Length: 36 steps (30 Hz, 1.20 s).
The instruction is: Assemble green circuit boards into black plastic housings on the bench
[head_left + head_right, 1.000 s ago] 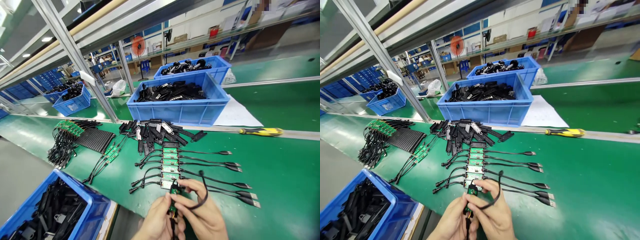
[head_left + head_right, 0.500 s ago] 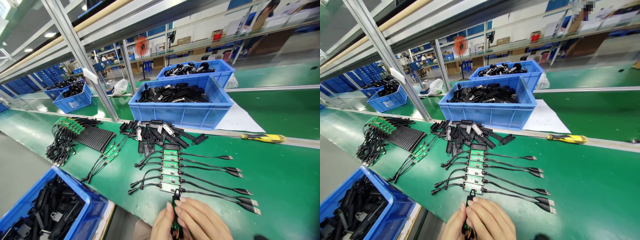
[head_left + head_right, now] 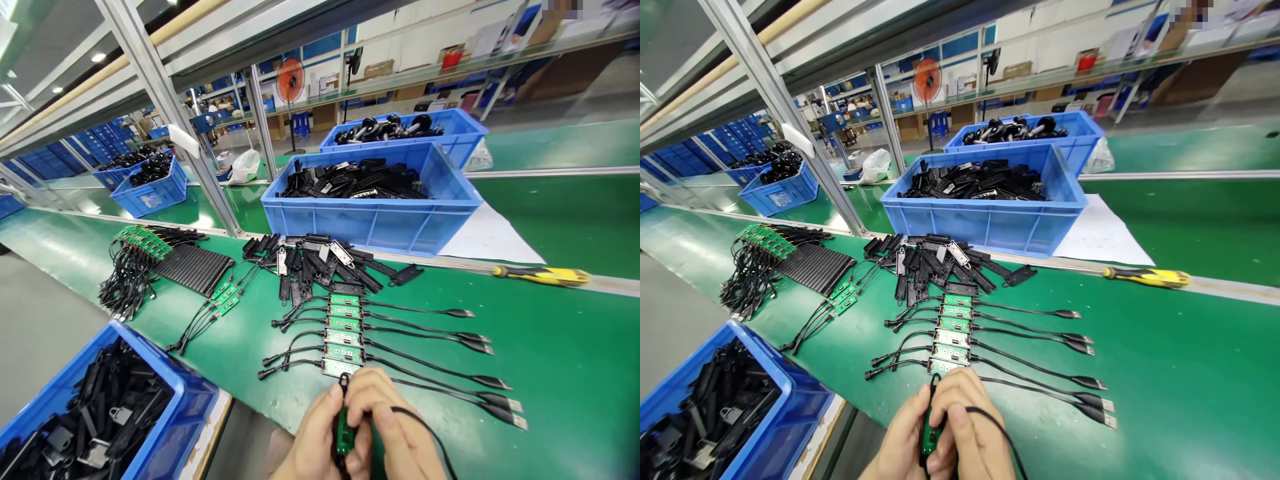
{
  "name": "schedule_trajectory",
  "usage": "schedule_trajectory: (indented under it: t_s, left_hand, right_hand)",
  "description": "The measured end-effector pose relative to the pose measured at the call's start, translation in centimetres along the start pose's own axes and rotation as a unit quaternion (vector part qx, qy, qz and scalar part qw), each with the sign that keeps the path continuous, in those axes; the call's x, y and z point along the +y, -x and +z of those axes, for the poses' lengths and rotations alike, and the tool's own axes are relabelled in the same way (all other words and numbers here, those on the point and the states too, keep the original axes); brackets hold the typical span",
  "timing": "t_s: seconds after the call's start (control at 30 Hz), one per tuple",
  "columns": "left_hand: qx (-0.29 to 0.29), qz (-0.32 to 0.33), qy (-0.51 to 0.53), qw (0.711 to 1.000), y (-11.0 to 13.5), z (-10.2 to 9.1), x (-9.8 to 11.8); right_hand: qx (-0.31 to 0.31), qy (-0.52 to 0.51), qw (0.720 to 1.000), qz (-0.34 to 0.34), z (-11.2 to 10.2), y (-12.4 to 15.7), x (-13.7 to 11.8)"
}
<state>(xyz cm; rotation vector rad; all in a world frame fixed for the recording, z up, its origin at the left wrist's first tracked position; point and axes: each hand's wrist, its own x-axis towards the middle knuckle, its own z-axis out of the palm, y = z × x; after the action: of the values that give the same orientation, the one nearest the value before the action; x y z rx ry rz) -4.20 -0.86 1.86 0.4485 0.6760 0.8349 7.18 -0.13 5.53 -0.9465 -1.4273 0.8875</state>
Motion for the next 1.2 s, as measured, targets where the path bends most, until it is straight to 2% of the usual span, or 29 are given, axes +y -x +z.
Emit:
schedule_trajectory:
  t_s: [0.07, 0.13, 0.2, 0.27, 0.4, 0.57, 0.87, 1.07, 1.13, 1.2]
  left_hand:
    - [0.045, 0.052, -0.037, 0.997, 0.0, -0.3, -0.7]
    - [0.158, 0.134, -0.092, 0.974, 0.3, -0.5, -1.8]
    - [0.25, 0.179, -0.113, 0.945, 0.6, -0.5, -3.0]
    - [0.279, 0.186, -0.101, 0.937, 0.7, -0.4, -3.9]
    - [0.301, 0.219, -0.084, 0.924, 0.6, 0.2, -4.6]
    - [0.311, 0.253, -0.055, 0.914, 0.3, 1.1, -4.2]
    - [0.243, 0.209, -0.056, 0.946, 0.7, 1.8, -2.4]
    - [0.251, 0.213, -0.049, 0.943, 0.3, 2.4, -2.4]
    - [0.23, 0.202, -0.04, 0.951, -0.1, 2.7, -1.7]
    - [0.181, 0.169, -0.008, 0.969, -0.4, 2.9, -0.5]
  right_hand:
    - [0.032, -0.075, 0.995, 0.057, 0.5, 0.0, 0.1]
    - [0.088, -0.158, 0.981, 0.07, 1.1, -0.1, 0.3]
    - [0.135, -0.229, 0.962, 0.067, 1.8, -0.4, 0.3]
    - [0.157, -0.274, 0.946, 0.073, 2.5, -0.8, 0.1]
    - [0.156, -0.313, 0.934, 0.07, 3.2, -1.2, -0.4]
    - [0.146, -0.341, 0.926, 0.076, 3.2, -1.2, -0.5]
    - [0.149, -0.362, 0.917, 0.079, 3.3, -1.0, -0.4]
    - [0.156, -0.368, 0.914, 0.074, 3.4, -1.2, -0.4]
    - [0.164, -0.335, 0.924, 0.082, 3.0, -1.4, -0.1]
    - [0.14, -0.228, 0.96, 0.081, 2.3, -1.3, 0.4]
